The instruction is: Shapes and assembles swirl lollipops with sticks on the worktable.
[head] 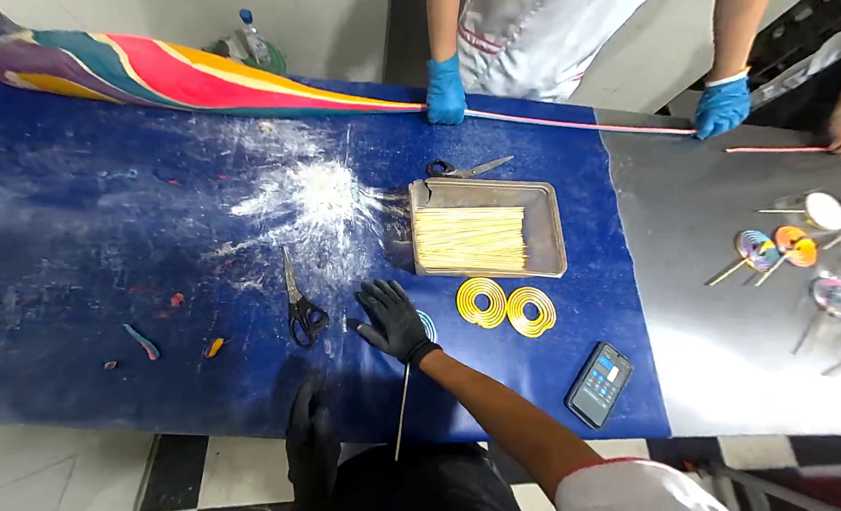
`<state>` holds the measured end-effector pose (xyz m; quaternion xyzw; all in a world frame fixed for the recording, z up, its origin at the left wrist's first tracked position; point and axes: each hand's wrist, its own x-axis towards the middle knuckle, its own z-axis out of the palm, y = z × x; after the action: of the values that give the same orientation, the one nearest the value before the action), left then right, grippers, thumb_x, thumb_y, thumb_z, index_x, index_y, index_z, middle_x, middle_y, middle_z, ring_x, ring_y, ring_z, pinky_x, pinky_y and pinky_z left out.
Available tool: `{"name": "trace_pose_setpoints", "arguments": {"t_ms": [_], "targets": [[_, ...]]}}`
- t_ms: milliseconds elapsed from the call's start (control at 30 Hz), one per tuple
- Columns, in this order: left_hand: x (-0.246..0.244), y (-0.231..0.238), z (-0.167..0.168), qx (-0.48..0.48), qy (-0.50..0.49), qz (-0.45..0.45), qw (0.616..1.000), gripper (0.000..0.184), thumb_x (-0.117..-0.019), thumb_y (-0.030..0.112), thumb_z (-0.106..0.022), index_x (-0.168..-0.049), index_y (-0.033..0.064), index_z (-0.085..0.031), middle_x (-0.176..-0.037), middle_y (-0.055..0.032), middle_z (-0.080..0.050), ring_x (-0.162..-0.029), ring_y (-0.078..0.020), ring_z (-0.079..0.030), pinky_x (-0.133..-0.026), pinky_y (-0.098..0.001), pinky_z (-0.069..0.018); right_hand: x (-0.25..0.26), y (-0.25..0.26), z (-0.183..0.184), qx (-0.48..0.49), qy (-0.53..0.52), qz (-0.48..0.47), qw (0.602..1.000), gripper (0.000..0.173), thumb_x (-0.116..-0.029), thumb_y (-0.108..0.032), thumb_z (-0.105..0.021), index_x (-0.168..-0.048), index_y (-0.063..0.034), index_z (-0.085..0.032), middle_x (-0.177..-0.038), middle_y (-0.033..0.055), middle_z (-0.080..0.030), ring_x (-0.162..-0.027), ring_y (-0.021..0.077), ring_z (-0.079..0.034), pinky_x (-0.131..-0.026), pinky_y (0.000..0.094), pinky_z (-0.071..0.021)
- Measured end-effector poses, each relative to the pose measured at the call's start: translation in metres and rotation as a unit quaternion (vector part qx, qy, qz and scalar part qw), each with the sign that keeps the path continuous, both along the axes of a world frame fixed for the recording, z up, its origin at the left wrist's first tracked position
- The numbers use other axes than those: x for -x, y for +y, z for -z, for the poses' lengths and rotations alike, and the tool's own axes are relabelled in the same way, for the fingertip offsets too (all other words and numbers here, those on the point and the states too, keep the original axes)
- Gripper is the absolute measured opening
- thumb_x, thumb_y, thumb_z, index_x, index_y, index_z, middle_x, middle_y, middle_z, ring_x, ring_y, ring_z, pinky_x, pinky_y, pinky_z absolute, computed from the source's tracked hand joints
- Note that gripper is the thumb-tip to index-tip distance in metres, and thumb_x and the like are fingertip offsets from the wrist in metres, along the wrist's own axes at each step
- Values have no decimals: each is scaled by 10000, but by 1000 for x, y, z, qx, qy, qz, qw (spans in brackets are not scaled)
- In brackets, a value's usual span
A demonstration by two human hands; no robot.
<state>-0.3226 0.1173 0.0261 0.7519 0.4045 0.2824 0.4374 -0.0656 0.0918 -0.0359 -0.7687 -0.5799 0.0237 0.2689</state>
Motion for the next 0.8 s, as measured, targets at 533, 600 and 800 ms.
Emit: {"name": "trace_pose_setpoints", "arguments": {"t_ms": [533, 600, 800], "targets": [[-129, 2, 41, -205, 256, 176, 928, 1277, -671, 707, -784, -1601, -1, -269, -1657, -212, -283, -1556, -339, -224, -1271, -517, -131, -31, -3, 3, 57, -40, 16, 997, 521, -1073, -339, -277, -1350, -98, -647, -1498, 77, -566, -1471, 303, -422, -1257, 483, -248], [-135, 4, 41, -193, 258, 182, 929, 1243, -699, 621, -818, -1613, 10, -237, -1679, -197, -235, -1576, -325, -161, -1278, -514, -94, -32, -3, 2, 60, -38, 14, 997, 542, -1068, -352, -263, -1350, -97, -649, -1501, 74, -565, -1471, 297, -425, -1258, 477, -242], [-146, 14, 44, -162, 329, 195, 910, 1287, -680, 611, -831, -1590, -68, -225, -1695, -252, -90, -1583, -386, -44, -1261, -570, -51, -30, -3, 1, 75, -51, -8, 996, 580, -1079, -419, -245, -1361, -106, -643, -1509, 67, -558, -1472, 297, -422, -1251, 512, -231]]}}
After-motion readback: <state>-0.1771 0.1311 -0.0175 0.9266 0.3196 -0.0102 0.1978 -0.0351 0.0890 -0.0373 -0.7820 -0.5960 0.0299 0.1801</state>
